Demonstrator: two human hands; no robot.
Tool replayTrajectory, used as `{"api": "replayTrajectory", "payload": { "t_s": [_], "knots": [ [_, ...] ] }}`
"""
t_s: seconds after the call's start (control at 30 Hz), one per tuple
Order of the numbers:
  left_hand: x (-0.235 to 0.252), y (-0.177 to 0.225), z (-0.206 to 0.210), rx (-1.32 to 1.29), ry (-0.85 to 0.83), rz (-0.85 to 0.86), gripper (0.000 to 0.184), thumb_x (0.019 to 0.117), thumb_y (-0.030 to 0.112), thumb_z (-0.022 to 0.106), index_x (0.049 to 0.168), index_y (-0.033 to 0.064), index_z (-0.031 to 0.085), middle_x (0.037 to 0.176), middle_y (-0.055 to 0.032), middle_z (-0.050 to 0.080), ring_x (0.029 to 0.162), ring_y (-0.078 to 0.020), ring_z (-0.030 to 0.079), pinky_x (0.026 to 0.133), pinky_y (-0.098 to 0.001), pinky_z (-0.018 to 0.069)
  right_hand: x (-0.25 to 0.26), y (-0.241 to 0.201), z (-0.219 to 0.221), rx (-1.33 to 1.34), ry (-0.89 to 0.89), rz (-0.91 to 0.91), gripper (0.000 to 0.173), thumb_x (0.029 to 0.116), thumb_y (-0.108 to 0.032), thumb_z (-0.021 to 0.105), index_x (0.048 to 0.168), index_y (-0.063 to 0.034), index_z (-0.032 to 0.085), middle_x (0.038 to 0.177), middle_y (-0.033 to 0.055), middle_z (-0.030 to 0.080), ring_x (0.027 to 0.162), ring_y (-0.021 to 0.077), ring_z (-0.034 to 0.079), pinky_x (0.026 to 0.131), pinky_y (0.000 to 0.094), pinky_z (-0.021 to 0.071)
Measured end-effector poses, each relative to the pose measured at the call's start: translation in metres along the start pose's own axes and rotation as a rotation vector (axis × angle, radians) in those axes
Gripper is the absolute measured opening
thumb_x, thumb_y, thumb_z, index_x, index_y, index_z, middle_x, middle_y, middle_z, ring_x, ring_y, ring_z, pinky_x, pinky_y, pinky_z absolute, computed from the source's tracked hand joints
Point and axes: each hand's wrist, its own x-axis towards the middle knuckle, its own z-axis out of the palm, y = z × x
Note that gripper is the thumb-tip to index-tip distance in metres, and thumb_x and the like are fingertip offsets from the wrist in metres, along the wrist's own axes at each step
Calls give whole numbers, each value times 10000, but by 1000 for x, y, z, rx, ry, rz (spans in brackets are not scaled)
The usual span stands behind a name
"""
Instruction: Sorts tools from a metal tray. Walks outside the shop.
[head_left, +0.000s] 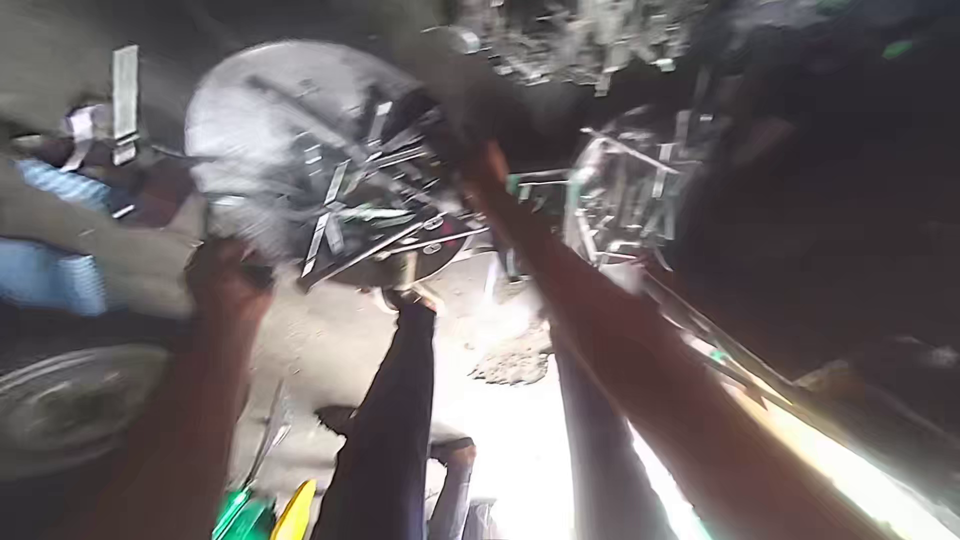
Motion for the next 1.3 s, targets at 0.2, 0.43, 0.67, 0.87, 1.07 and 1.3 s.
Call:
{"api": "replayTrajectory", "payload": {
  "t_s": [0.2, 0.43, 0.67, 0.87, 1.07, 1.3],
  "knots": [
    [-101, 39, -21, 134, 109, -57, 259, 1077, 241, 415, 1228, 89, 560, 1042, -13, 683, 874, -105, 672, 784, -322, 587, -56, 8, -25, 176, -214, 136, 451, 991, -548, 595, 1295, -226, 680, 1252, 114, 695, 1200, 326, 621, 1046, 705, 386],
    [-185, 40, 78, 86, 73, -52, 79, 1010, 158, 522, 953, 180, 571, 739, 63, 600, 646, -63, 598, 607, -264, 554, -100, 104, -138, 152, -84, 200, 489, 985, -619, 564, 1214, -205, 686, 1099, 131, 722, 1040, 363, 675, 870, 694, 508],
    [-237, -17, 272, 25, -29, -127, 80, 1020, 141, 521, 978, 99, 574, 721, -13, 587, 588, -128, 579, 526, -329, 533, -69, 214, -297, 111, 175, 337, 505, 962, -604, 610, 1225, -186, 719, 1110, 125, 739, 1032, 332, 699, 891, 634, 540],
    [-248, -74, 413, -88, -92, -128, 157, 1063, 219, 508, 996, 105, 594, 826, -24, 624, 682, -134, 602, 587, -336, 534, -23, 272, -407, -133, 251, 318, 547, 1023, -429, 608, 1421, -56, 570, 1367, 232, 612, 1259, 397, 589, 1051, 616, 449],
    [-228, -111, 471, -28, -34, -121, 287, 1043, 216, 541, 1256, 28, 571, 1218, -167, 637, 1103, -274, 645, 900, -521, 572, 44, 331, -426, -134, 358, 300, 682, 961, -588, 603, 1377, -47, 603, 1381, 225, 611, 1311, 383, 565, 1098, 612, 433],
    [-235, -110, 456, 17, -41, -257, 321, 1063, 269, 502, 1314, 75, 545, 1225, -152, 649, 1008, -282, 677, 797, -516, 593, 27, 312, -398, -120, 322, 282, 546, 1017, -299, 595, 1481, -26, 504, 1445, 260, 556, 1355, 421, 522, 1114, 605, 413]
  ]
}}
